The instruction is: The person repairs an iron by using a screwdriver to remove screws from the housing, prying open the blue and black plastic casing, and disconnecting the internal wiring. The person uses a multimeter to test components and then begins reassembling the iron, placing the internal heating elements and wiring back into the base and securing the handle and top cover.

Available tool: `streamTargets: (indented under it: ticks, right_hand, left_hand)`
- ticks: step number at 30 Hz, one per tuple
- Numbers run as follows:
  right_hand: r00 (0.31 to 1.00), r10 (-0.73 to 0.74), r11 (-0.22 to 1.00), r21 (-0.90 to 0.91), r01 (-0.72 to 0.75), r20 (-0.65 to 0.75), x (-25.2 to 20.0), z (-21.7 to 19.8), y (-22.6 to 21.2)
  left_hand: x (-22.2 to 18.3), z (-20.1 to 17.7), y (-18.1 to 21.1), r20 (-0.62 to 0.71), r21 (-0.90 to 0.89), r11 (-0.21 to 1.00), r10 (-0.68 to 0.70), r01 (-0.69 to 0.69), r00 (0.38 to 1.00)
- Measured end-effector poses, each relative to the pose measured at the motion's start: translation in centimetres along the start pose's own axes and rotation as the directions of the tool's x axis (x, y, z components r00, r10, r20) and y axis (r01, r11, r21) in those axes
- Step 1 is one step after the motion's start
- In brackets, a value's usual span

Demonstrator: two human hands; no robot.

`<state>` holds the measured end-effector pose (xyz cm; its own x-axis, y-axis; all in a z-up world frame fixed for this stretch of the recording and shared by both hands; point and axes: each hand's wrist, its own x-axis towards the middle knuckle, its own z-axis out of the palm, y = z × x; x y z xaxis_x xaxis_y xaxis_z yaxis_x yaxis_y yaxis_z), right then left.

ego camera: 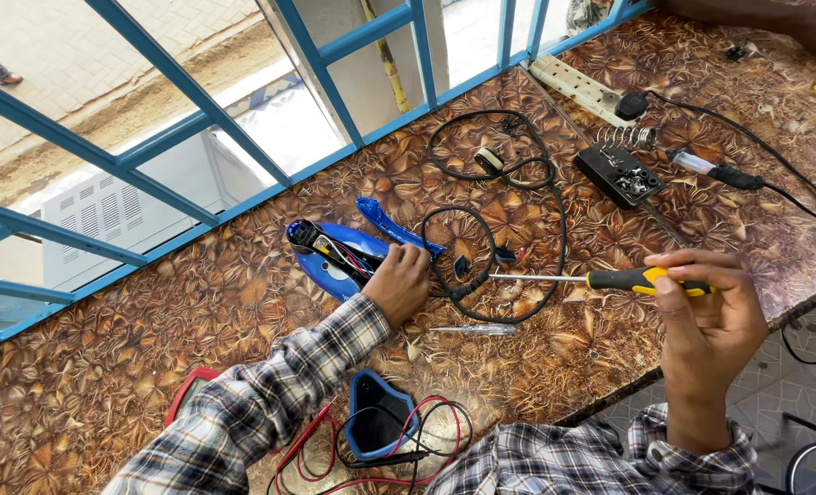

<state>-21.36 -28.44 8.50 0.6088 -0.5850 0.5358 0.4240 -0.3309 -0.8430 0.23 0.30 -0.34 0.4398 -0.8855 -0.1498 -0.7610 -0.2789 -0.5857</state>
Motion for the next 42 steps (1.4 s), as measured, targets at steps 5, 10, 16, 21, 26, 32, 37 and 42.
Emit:
streamTargets:
  ticks: [5, 10, 16, 21, 26, 32, 37, 42]
  right_hand:
    - [1.0, -0.014, 1.0, 0.023, 0.015, -0.02, 0.2, 0.3, -0.2]
    - [0.999, -0.016, 0.999, 0.034, 0.017, -0.029, 0.2, 0.6, -0.4]
    - [0.995, -0.023, 0.997, 0.066, 0.03, -0.096, 0.3, 1.1, -0.1]
    - [0.984, -0.063, 0.99, 0.111, 0.082, -0.167, 0.1, 2.0, 0.7]
    - [0.903, -0.179, 0.977, 0.036, 0.209, -0.391, 0.1, 3.5, -0.3]
    - [0.761, -0.418, 0.899, -0.107, 0.424, -0.496, -0.8, 4.5, -1.1]
    - [0.859, -0.375, 0.921, -0.032, 0.389, -0.349, -1.0, 8.6, -0.9]
    - [0.914, -0.386, 0.911, 0.106, 0.399, -0.123, -2.6, 11.4, 3.9]
  left_hand:
    - [-0.8, -0.1, -0.5, -0.128, -0.013, 1.0, -0.005, 0.003, 0.992]
    - [-1.4, -0.3, -0.8, -0.174, -0.064, 0.998, -0.006, -0.005, 0.985]
    - [-2.8, -1.4, -1.1, -0.237, -0.158, 0.987, -0.05, 0.012, 0.97]
    - [-4.3, -2.4, 1.8, 0.034, -0.182, 0.981, -0.063, 0.068, 0.997]
    - [-6.3, -2.5, 6.1, -0.202, -0.485, 0.855, -0.313, 0.183, 0.928]
    - [-6.0, -3.4, 9.0, -0.181, -0.714, 0.655, -0.515, 0.248, 0.838]
    - [-3.5, -5.7, 9.7, 0.062, -0.716, 0.491, -0.663, 0.496, 0.746]
    - [-2.4, -6.3, 9.7, 0.173, -0.677, 0.42, -0.707, 0.604, 0.686]
